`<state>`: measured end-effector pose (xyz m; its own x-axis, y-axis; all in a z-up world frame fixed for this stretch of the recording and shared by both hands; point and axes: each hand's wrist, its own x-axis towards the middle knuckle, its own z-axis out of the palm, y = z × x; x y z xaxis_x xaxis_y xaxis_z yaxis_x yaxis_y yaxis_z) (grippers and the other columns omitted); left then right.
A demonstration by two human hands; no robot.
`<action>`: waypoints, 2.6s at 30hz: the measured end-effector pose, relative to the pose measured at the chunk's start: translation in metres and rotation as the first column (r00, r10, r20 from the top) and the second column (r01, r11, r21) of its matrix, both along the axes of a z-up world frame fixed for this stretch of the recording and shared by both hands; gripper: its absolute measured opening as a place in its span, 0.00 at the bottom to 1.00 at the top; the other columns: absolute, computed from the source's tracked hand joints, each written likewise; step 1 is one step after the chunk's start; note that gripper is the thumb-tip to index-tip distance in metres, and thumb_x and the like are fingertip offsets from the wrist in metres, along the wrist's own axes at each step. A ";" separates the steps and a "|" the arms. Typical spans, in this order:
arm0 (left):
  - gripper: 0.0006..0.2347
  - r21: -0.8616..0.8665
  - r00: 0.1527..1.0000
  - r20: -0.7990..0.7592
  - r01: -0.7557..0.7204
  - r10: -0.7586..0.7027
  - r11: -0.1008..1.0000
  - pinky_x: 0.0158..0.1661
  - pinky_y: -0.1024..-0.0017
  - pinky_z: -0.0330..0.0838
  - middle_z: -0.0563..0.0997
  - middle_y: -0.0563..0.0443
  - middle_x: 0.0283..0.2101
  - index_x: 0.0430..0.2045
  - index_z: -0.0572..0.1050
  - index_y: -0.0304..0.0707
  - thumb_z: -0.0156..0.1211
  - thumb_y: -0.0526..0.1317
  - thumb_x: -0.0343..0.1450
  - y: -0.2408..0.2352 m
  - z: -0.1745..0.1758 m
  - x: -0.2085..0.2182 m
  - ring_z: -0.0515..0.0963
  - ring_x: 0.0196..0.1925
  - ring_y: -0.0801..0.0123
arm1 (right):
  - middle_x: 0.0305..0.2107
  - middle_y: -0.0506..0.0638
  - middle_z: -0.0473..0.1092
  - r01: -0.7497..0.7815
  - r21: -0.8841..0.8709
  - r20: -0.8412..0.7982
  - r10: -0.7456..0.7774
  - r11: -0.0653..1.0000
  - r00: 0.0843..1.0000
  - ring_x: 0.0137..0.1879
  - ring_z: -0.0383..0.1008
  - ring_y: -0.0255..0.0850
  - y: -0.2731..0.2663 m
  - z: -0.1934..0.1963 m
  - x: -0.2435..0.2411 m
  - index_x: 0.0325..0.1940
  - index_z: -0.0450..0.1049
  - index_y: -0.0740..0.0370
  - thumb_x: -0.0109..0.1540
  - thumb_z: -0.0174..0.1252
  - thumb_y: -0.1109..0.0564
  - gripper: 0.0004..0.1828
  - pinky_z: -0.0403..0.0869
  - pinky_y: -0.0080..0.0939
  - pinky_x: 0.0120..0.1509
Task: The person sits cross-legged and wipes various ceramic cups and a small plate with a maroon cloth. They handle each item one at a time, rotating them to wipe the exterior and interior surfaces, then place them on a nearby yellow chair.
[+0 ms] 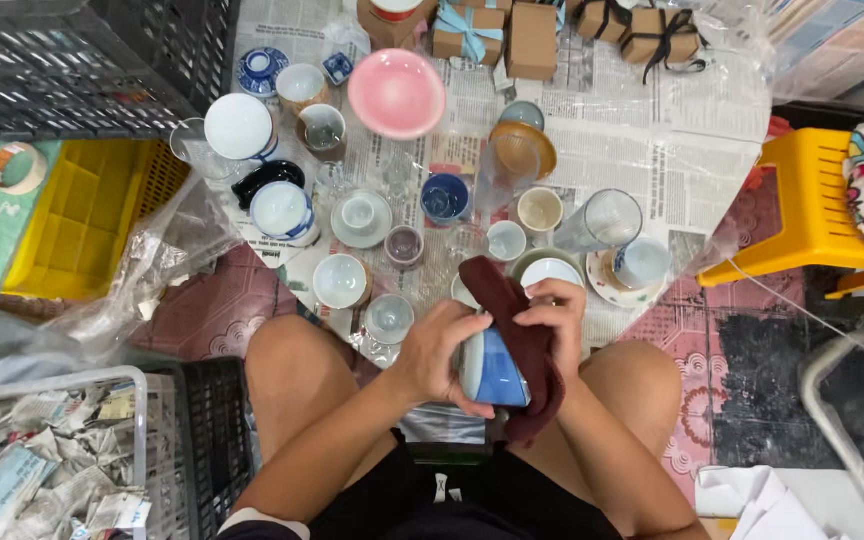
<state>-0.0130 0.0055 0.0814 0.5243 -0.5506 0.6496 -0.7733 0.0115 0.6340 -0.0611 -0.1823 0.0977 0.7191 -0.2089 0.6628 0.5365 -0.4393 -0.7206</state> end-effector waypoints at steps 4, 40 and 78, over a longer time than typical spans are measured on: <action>0.36 -0.010 0.974 0.226 -0.020 0.022 1.000 0.50 0.52 0.74 0.71 0.38 0.54 0.59 0.65 0.47 0.69 0.65 0.61 0.005 -0.005 0.008 0.76 0.52 0.44 | 0.45 0.58 0.67 0.088 0.812 -0.328 0.326 0.577 0.886 0.49 0.72 0.44 0.001 -0.008 -0.005 0.57 0.59 0.53 0.60 0.63 0.57 0.26 0.74 0.42 0.55; 0.46 -0.034 0.775 -0.612 0.172 -0.156 0.985 0.56 0.64 0.73 0.80 0.37 0.54 0.66 0.61 0.26 0.41 0.76 0.69 0.000 -0.012 0.002 0.82 0.55 0.55 | 0.49 0.59 0.73 -0.065 -0.120 -0.162 0.045 0.991 0.986 0.55 0.77 0.51 -0.004 0.012 -0.015 0.57 0.73 0.67 0.54 0.65 0.65 0.26 0.74 0.41 0.61; 0.40 0.115 0.956 -0.230 0.214 -0.184 0.970 0.69 0.57 0.64 0.73 0.39 0.66 0.63 0.68 0.34 0.81 0.53 0.58 0.011 0.044 0.008 0.72 0.69 0.46 | 0.50 0.51 0.60 0.047 0.252 0.206 -0.101 0.967 0.973 0.43 0.71 0.43 -0.006 -0.048 -0.003 0.45 0.67 0.57 0.61 0.63 0.70 0.16 0.75 0.38 0.40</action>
